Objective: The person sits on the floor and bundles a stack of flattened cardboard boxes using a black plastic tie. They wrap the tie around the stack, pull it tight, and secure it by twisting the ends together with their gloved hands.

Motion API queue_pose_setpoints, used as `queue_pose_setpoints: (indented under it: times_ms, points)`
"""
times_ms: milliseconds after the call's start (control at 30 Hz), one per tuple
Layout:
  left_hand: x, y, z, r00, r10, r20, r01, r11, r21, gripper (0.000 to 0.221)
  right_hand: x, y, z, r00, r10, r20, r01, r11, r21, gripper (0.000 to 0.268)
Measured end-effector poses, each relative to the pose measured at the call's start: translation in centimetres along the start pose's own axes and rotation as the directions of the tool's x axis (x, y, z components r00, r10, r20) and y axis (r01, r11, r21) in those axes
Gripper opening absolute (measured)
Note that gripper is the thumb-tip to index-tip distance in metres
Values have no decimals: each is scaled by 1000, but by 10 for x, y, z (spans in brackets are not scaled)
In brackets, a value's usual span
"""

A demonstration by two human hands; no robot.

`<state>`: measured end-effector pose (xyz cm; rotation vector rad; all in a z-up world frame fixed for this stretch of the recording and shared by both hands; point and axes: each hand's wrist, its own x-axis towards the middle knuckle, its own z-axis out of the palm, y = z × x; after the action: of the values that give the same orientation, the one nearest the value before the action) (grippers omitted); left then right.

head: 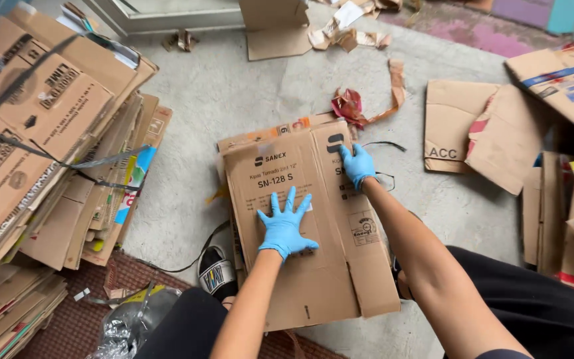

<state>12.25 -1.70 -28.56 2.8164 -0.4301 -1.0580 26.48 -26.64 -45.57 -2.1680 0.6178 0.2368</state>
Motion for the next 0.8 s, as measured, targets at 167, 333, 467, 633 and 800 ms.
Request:
queue_pose_setpoints:
  times_ms: [167, 333, 467, 633, 800]
  points:
    - [23, 9, 12, 994, -29, 108, 34, 998, -43, 123, -9, 11, -7, 996, -86, 20, 88, 983, -162, 51]
    - [18, 11, 7, 993, -59, 104, 61, 998, -8, 118, -20, -13, -8, 982, 44, 185, -14, 987, -160, 78]
    - [16, 8, 8, 994, -44, 105, 46, 999, -22, 118, -27, 19, -30, 926, 251, 282, -350, 851, 391, 98]
    - [24, 6, 18, 994, -63, 87, 66, 997, -42, 120, -44, 120, -46, 930, -196, 310, 248, 959, -137, 80]
    - [30, 7, 24, 993, -77, 92, 79, 997, -15, 120, -61, 148, -30, 939, 117, 323, 64, 865, -498, 55]
